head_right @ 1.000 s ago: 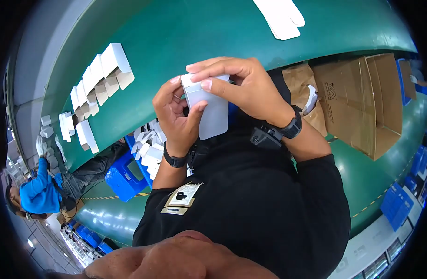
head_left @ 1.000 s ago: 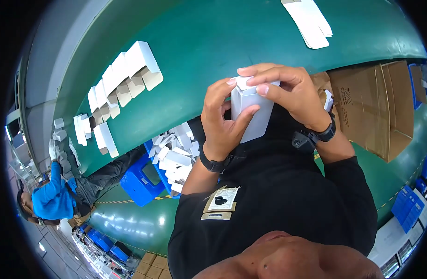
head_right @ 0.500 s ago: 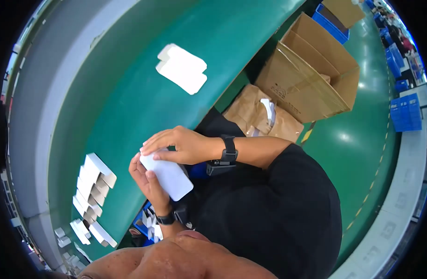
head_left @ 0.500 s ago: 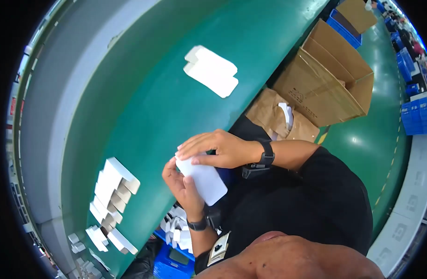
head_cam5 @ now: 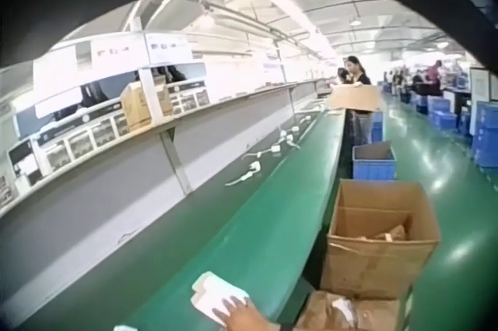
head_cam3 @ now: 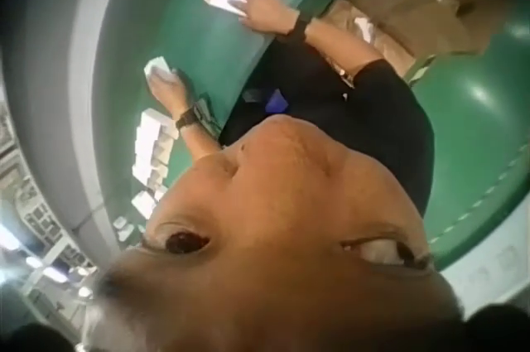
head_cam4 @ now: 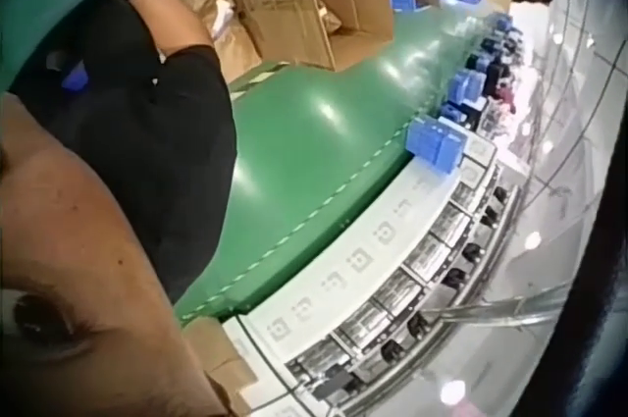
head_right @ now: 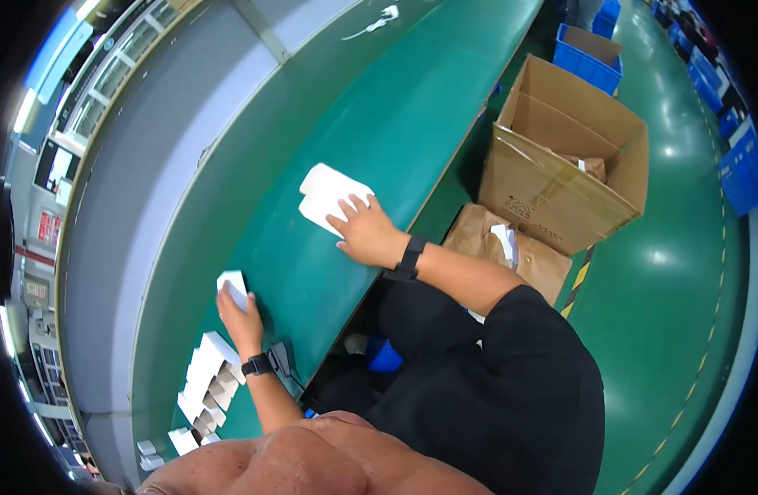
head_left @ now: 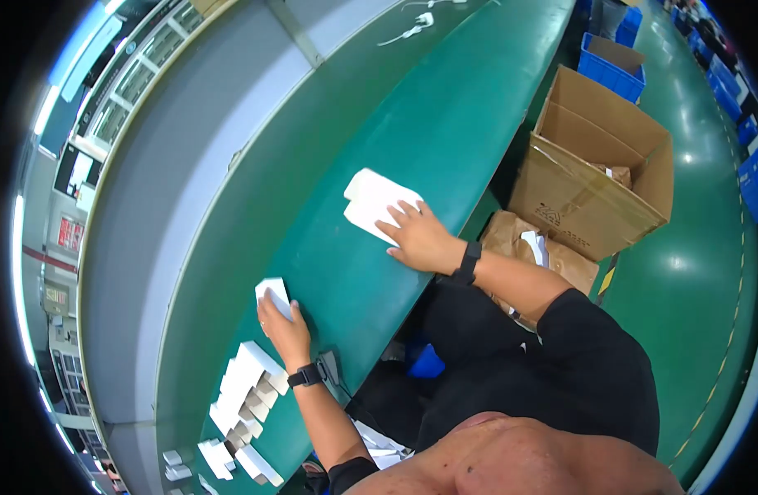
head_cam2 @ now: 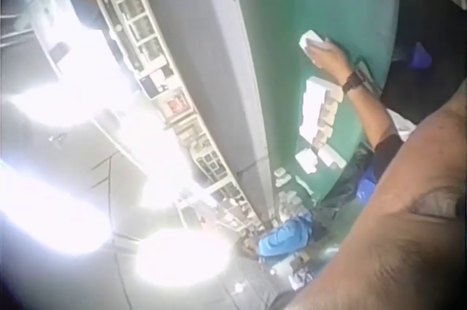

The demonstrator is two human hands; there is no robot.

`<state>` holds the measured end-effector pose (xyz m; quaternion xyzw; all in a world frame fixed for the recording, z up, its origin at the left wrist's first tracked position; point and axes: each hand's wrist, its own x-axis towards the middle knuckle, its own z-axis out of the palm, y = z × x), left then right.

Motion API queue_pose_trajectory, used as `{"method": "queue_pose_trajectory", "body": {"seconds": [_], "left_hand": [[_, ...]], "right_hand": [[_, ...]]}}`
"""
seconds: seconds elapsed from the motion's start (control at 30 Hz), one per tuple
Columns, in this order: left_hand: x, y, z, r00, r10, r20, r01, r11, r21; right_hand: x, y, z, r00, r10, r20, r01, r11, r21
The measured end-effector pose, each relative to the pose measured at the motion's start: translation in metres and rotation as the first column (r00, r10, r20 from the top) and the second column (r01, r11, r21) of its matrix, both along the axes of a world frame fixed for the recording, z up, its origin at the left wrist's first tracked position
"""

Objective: Fold flat cardboard sheets into small white boxes and stack them on the assembly line.

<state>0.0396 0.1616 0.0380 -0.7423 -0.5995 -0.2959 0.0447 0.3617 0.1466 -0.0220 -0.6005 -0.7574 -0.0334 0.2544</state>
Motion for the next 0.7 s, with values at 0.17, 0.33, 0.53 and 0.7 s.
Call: {"method": "queue_pose_trajectory", "body": {"seconds": [0.17,0.33,0.53,0.7], "left_hand": [[0.019,-0.029,0.002,0.945,0.185,-0.269,-0.206,0.977,-0.049],[0.048,-0.068,0.023,0.993,0.064,-0.098,-0.07,0.996,-0.055],[0.114,-0.121,0.015,0.402,-0.087,0.911,0.532,0.832,-0.155],[0.098,-0.149,0.018,-0.004,-0.085,0.996,0.645,0.761,0.067]], "right_hand": [[0.001,0.005,0.017,0.991,0.072,-0.11,-0.083,0.992,-0.095],[0.015,0.004,0.035,0.933,0.042,-0.358,-0.147,0.952,-0.27],[-0.031,-0.072,0.066,0.927,0.212,-0.309,-0.034,0.869,0.493],[-0.088,-0.161,0.062,0.693,0.535,-0.483,-0.281,0.817,0.503]]}}
